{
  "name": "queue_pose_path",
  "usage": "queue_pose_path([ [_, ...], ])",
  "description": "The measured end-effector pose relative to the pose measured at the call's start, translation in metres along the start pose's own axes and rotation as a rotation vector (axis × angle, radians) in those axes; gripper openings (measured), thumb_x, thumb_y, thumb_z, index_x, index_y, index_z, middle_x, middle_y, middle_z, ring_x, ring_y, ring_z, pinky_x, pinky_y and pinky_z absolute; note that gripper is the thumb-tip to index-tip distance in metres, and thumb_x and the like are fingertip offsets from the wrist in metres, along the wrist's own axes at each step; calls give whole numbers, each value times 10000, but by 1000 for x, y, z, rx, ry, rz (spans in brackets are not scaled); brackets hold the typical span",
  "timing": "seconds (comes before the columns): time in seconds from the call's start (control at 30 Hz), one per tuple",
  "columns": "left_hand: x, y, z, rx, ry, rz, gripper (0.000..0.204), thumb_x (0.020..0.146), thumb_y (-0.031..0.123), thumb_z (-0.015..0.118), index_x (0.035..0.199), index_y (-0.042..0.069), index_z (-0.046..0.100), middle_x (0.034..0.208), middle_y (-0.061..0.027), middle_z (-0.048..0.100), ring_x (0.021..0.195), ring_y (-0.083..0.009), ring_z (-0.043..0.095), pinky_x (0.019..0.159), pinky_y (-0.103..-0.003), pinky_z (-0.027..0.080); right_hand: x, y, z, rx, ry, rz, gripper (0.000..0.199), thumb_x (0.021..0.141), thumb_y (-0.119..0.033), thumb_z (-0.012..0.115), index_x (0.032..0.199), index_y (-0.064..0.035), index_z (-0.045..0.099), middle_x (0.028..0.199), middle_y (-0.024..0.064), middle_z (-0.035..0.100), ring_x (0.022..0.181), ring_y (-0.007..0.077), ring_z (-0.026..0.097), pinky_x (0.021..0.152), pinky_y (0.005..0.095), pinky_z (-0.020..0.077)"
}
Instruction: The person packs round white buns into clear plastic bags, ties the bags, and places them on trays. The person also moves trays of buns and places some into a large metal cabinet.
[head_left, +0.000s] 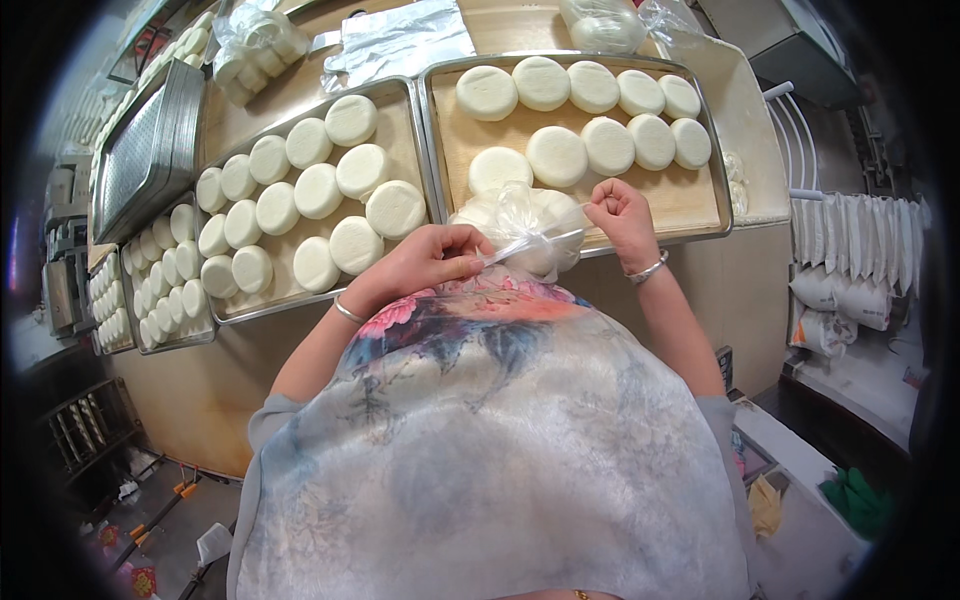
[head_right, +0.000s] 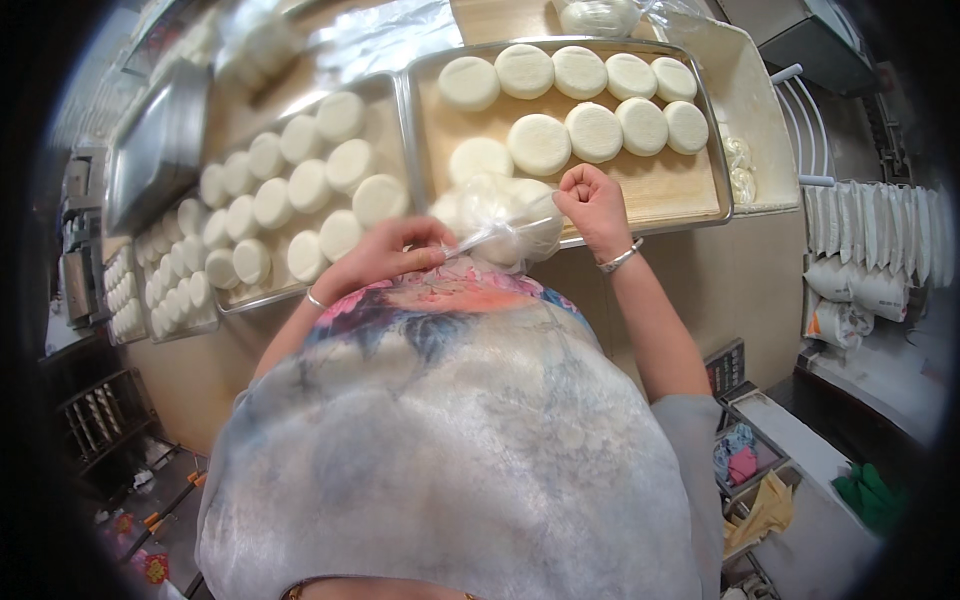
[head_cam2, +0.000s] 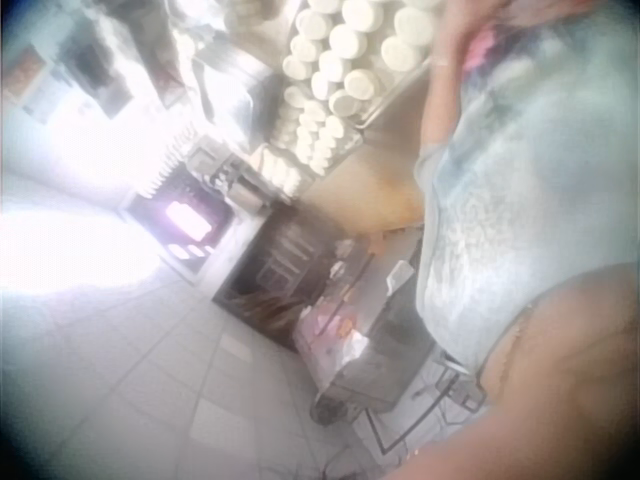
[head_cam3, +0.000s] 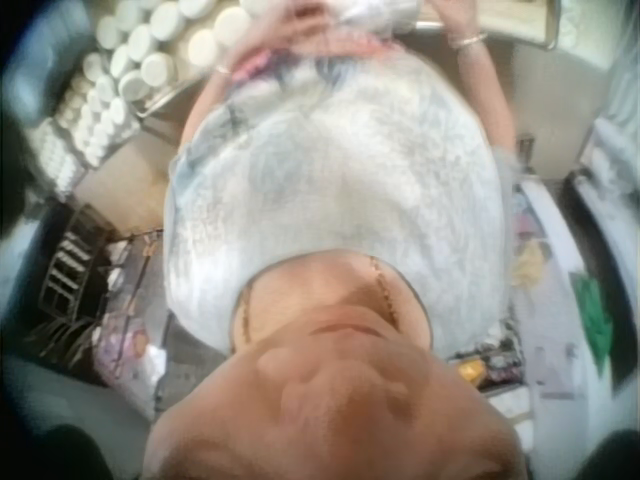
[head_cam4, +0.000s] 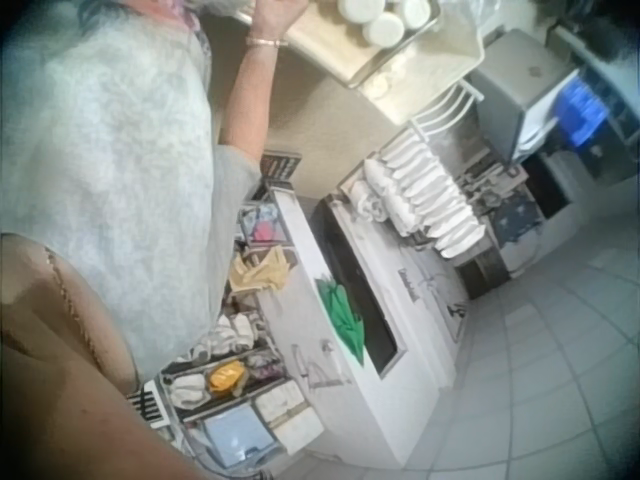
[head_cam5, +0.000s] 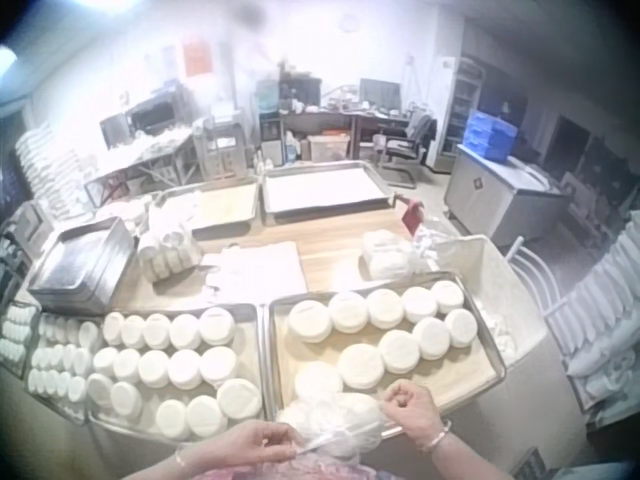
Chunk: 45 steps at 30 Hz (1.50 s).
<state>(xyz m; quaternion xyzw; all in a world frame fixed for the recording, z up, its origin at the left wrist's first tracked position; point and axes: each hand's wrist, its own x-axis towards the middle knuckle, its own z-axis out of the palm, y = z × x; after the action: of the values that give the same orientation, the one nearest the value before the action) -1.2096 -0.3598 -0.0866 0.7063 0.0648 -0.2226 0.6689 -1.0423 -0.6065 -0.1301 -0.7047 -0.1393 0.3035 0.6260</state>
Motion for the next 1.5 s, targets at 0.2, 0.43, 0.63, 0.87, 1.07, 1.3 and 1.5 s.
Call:
queue_pose_path([
  [0.2, 0, -33, -7, -35, 56, 189, 94, 931, 104, 588, 924, 10, 595, 860, 12, 552, 841, -73, 501, 764, -233, 424, 8, 27, 22, 188, 329, -26, 85, 870, -63, 654, 868, -50, 570, 633, -48, 526, 509, 24, 450, 466, 174, 340],
  [0.43, 1, -53, 2, -370, 44, 257, 147, 971, 162, 528, 993, 26, 579, 1092, -31, 555, 1079, -122, 498, 931, -278, 399, -2, 39, 33, 703, 420, 287, 206, 945, -250, 596, 853, -67, 577, 599, -4, 535, 501, 107, 534, 459, 224, 441],
  [0.63, 2, -74, 12, -1076, -40, 168, 281, 957, 181, 541, 1160, -11, 512, 1237, -96, 538, 1177, -184, 501, 1012, -351, 382, -5, 59, 40, 1159, 460, 318, 184, 953, -245, 577, 877, -78, 567, 676, 14, 568, 635, 129, 588, 519, 241, 475],
  [0.87, 10, -52, 18, -1239, -116, 243, 501, 941, 208, 560, 1387, 60, 386, 1334, -139, 485, 1211, -216, 487, 960, -325, 394, -24, -2, 34, 541, 14, -110, 131, 932, -179, 601, 962, -55, 574, 859, 64, 658, 641, 72, 568, 529, 191, 429],
  [1.07, 20, -4, 44, -940, -126, 317, 585, 950, 175, 544, 1468, 85, 289, 1439, -96, 387, 1270, -208, 437, 1005, -354, 379, -36, -48, 54, 322, -268, -47, 128, 858, 7, 639, 958, -27, 564, 930, 37, 655, 786, 67, 602, 649, 213, 501],
  [1.3, 6, 20, 52, -274, 211, 103, 421, 941, 183, 544, 1318, 5, 491, 1078, -29, 561, 1014, -138, 496, 942, -287, 384, -31, -35, 41, -253, -208, -392, 166, 799, 48, 644, 910, -46, 565, 758, -37, 553, 659, 22, 476, 598, 184, 394],
  [1.5, -14, -22, 35, -230, 190, -46, 174, 954, 171, 525, 981, 9, 583, 977, -30, 579, 945, -118, 525, 904, -259, 402, 3, 34, 17, -368, 182, -178, 131, 757, 18, 562, 858, -60, 592, 639, 30, 514, 555, 107, 475, 527, 255, 389],
])
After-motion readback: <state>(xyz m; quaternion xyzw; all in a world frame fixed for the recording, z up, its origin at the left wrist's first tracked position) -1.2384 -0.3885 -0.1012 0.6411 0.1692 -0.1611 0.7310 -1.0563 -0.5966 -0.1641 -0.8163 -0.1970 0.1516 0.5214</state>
